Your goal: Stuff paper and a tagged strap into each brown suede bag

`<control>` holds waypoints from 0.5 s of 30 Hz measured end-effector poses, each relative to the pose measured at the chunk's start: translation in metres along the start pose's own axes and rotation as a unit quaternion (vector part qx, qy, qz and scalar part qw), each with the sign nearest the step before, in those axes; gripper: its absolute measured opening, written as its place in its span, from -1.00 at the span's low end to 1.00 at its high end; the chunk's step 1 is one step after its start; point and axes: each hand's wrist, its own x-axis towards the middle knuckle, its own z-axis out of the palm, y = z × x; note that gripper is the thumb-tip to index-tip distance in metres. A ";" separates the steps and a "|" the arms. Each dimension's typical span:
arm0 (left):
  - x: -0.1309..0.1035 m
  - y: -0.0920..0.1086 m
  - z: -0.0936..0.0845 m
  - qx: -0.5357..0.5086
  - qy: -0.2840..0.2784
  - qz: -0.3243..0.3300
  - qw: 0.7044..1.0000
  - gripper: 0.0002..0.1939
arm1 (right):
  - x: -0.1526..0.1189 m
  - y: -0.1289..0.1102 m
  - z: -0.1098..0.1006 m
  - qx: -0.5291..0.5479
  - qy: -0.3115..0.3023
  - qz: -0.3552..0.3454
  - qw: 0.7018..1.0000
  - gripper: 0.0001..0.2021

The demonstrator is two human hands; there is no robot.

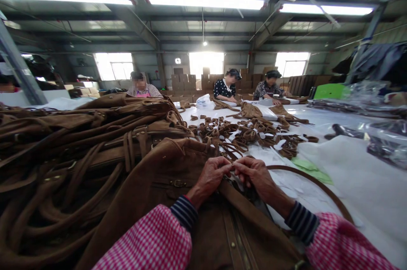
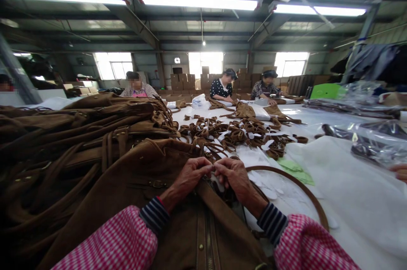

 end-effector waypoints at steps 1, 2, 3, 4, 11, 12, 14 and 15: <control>0.000 -0.001 0.000 0.005 0.001 0.002 1.000 -0.70 | 0.000 0.000 0.000 0.001 -0.002 0.000 1.000 -0.64; 0.000 -0.002 0.000 0.010 0.002 0.004 1.000 -0.70 | 0.001 0.000 0.000 0.004 -0.004 -0.001 1.000 -0.64; 0.000 -0.002 -0.001 0.014 0.000 0.006 1.000 -0.70 | 0.001 0.000 0.000 0.009 -0.006 -0.001 1.000 -0.65; 0.001 -0.002 -0.001 0.017 -0.002 0.008 1.000 -0.70 | 0.002 0.000 0.000 0.018 -0.006 0.001 1.000 -0.65; 0.000 0.002 -0.003 0.026 -0.022 0.009 0.999 -0.65 | 0.004 0.001 0.001 0.081 0.016 0.011 0.997 -0.67; -0.001 0.002 -0.003 0.026 -0.024 0.005 0.999 -0.64 | 0.005 0.002 0.001 0.085 0.013 0.008 0.996 -0.68; -0.001 0.003 -0.004 0.021 -0.026 -0.007 0.999 -0.63 | 0.005 0.002 0.000 0.092 -0.005 0.006 0.996 -0.69; -0.001 0.004 -0.005 0.018 -0.025 -0.013 0.999 -0.63 | 0.006 0.002 -0.001 0.094 -0.015 0.009 0.995 -0.69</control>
